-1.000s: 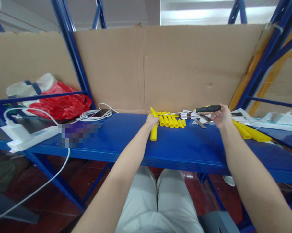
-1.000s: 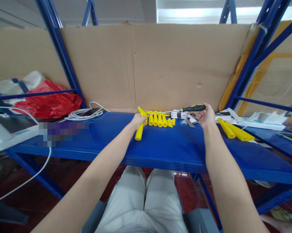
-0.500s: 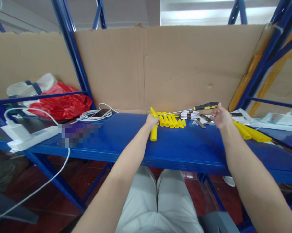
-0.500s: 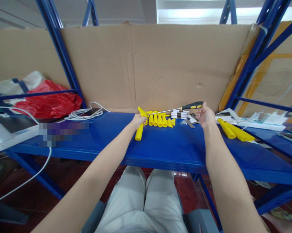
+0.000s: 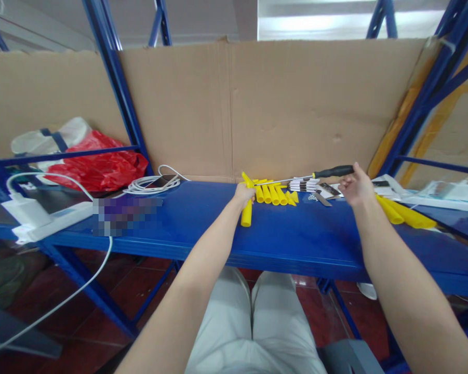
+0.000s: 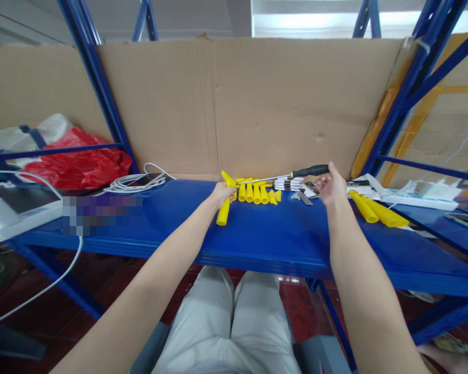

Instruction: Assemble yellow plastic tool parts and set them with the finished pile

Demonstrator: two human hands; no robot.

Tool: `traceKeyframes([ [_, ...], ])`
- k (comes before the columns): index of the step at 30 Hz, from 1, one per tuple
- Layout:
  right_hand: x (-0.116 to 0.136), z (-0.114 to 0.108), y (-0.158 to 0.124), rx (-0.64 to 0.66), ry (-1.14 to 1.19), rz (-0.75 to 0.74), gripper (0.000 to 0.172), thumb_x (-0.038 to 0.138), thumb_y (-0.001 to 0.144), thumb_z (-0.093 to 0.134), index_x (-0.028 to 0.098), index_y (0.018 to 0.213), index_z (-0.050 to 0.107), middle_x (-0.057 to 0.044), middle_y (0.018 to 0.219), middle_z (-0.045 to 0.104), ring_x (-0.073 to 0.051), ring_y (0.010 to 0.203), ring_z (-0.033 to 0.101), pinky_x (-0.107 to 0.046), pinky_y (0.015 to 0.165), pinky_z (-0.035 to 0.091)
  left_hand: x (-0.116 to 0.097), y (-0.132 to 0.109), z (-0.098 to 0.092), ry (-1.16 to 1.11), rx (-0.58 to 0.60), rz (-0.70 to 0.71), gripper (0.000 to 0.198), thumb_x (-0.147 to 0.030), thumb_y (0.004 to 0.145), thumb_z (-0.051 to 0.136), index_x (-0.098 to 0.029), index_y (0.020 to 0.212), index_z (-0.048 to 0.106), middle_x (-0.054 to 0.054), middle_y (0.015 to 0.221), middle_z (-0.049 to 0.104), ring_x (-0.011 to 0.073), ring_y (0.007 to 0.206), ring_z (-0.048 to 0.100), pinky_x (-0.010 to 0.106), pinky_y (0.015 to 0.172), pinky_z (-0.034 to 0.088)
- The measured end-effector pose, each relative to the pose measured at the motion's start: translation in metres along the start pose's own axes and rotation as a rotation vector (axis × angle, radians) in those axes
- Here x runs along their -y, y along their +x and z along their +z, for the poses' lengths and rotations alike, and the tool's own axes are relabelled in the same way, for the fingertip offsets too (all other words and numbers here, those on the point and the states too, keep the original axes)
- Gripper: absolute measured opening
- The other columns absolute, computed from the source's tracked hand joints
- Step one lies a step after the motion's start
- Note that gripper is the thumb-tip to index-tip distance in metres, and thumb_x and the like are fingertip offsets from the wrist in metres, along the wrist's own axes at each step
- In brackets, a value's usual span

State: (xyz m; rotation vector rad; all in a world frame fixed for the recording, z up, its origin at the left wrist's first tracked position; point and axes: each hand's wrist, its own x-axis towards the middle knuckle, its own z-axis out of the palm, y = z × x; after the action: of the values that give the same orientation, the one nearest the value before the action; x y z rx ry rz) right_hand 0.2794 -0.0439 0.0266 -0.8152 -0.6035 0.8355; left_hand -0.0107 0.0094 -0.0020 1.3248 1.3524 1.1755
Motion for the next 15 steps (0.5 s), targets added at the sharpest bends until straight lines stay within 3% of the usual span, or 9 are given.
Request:
traceKeyframes([
  [4, 0.001, 0.002, -0.001, 0.006, -0.026, 0.007, 0.032, 0.027, 0.094, 0.055, 0.021, 0.063, 0.047, 0.003, 0.054, 0.051, -0.008, 0.045, 0.045, -0.019, 0.041, 0.038, 0.0, -0.001, 0.0, -0.005, 0.002, 0.005, 0.02, 0.005, 0.076, 0.053, -0.014, 0.077, 0.059, -0.01, 0.038, 0.037, 0.0074, 0.036, 0.04, 0.019, 0.044, 0.036],
  [9, -0.002, -0.002, 0.004, 0.049, -0.078, -0.025, 0.036, 0.029, 0.084, 0.07, 0.022, 0.064, 0.041, 0.008, 0.049, 0.039, -0.007, 0.04, 0.033, -0.018, 0.036, 0.032, 0.0, -0.001, 0.0, -0.012, 0.001, 0.006, 0.02, 0.005, 0.076, 0.053, -0.014, 0.075, 0.059, -0.009, 0.038, 0.038, 0.0083, 0.037, 0.041, 0.02, 0.046, 0.038],
  [15, -0.004, -0.007, 0.011, 0.02, -0.1, 0.016, 0.034, 0.034, 0.086, 0.065, 0.023, 0.064, 0.041, 0.007, 0.048, 0.037, -0.008, 0.039, 0.033, -0.02, 0.036, 0.033, -0.002, -0.003, 0.0, -0.016, 0.007, -0.002, 0.021, 0.005, 0.078, 0.053, -0.015, 0.073, 0.056, -0.01, 0.039, 0.038, 0.0067, 0.036, 0.039, 0.019, 0.044, 0.035],
])
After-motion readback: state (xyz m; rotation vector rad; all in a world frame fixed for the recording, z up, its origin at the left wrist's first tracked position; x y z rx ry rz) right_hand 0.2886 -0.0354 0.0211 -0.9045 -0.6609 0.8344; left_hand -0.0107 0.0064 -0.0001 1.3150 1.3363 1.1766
